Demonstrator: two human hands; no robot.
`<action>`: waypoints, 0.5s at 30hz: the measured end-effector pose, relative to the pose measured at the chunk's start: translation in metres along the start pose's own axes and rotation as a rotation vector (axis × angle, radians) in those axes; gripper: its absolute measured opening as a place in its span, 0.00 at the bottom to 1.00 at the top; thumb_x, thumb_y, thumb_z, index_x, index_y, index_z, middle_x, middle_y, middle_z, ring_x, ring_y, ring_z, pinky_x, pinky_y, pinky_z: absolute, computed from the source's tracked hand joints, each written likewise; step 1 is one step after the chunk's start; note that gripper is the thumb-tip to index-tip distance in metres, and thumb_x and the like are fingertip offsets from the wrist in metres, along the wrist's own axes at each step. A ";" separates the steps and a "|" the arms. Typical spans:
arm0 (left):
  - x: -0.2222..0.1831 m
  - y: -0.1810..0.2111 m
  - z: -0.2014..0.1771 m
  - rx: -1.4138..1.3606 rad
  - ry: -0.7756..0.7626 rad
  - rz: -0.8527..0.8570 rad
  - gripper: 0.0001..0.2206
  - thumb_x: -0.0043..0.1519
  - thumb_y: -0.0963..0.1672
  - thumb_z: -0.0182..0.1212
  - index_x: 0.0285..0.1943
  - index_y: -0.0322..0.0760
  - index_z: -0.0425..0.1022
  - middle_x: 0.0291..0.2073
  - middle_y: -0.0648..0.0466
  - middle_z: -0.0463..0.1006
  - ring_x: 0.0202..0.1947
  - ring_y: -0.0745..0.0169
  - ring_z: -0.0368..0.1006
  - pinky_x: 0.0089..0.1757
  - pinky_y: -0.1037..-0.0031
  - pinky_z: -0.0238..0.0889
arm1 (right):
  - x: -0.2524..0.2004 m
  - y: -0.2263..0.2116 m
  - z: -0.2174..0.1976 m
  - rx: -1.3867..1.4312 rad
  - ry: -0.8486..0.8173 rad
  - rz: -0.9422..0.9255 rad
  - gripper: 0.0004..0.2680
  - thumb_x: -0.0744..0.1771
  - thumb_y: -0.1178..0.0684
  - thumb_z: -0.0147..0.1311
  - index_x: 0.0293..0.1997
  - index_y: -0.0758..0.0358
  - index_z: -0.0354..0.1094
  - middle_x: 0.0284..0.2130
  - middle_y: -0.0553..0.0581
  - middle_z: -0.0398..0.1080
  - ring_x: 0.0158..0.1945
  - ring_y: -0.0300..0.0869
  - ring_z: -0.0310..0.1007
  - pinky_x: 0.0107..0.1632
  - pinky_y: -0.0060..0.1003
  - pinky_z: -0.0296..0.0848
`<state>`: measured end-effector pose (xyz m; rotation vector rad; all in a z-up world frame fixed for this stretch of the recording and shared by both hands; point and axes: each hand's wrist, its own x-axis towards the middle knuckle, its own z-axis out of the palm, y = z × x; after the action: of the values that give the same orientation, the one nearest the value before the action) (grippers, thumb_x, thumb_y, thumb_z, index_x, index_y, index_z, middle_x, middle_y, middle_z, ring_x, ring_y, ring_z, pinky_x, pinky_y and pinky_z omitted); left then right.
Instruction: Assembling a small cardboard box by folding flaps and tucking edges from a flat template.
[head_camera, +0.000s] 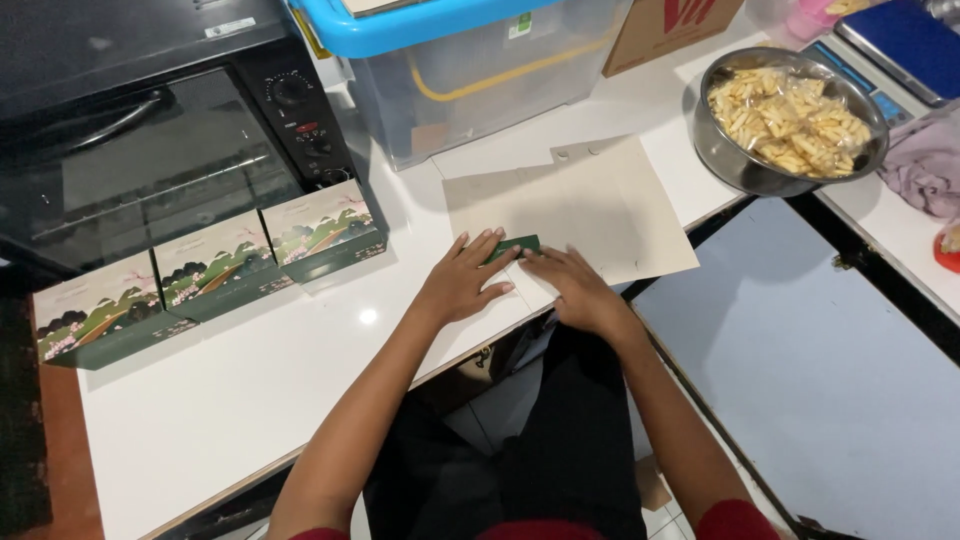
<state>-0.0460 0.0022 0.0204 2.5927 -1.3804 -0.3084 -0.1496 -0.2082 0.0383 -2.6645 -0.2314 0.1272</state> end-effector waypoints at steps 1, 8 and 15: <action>-0.001 0.002 -0.003 -0.003 -0.006 -0.011 0.33 0.68 0.63 0.24 0.79 0.57 0.50 0.79 0.56 0.46 0.78 0.59 0.38 0.73 0.61 0.23 | -0.011 -0.015 -0.023 -0.031 -0.126 0.075 0.35 0.59 0.74 0.45 0.76 0.54 0.49 0.74 0.64 0.49 0.77 0.61 0.41 0.76 0.61 0.32; 0.003 0.001 0.008 -0.029 0.060 -0.011 0.30 0.69 0.62 0.29 0.78 0.59 0.54 0.78 0.54 0.49 0.78 0.58 0.40 0.73 0.59 0.26 | -0.010 0.045 -0.028 -0.046 -0.076 0.096 0.29 0.63 0.73 0.51 0.73 0.54 0.57 0.73 0.64 0.53 0.77 0.56 0.46 0.78 0.53 0.36; 0.006 0.002 0.009 -0.080 0.126 0.089 0.28 0.70 0.60 0.36 0.70 0.45 0.61 0.75 0.50 0.56 0.76 0.58 0.48 0.72 0.58 0.32 | -0.002 0.050 -0.039 0.020 -0.110 0.122 0.23 0.65 0.46 0.60 0.69 0.53 0.62 0.69 0.56 0.60 0.75 0.48 0.52 0.78 0.45 0.43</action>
<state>-0.0466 -0.0041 0.0115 2.4333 -1.4049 -0.1789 -0.1394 -0.2694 0.0502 -2.6542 -0.1019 0.3137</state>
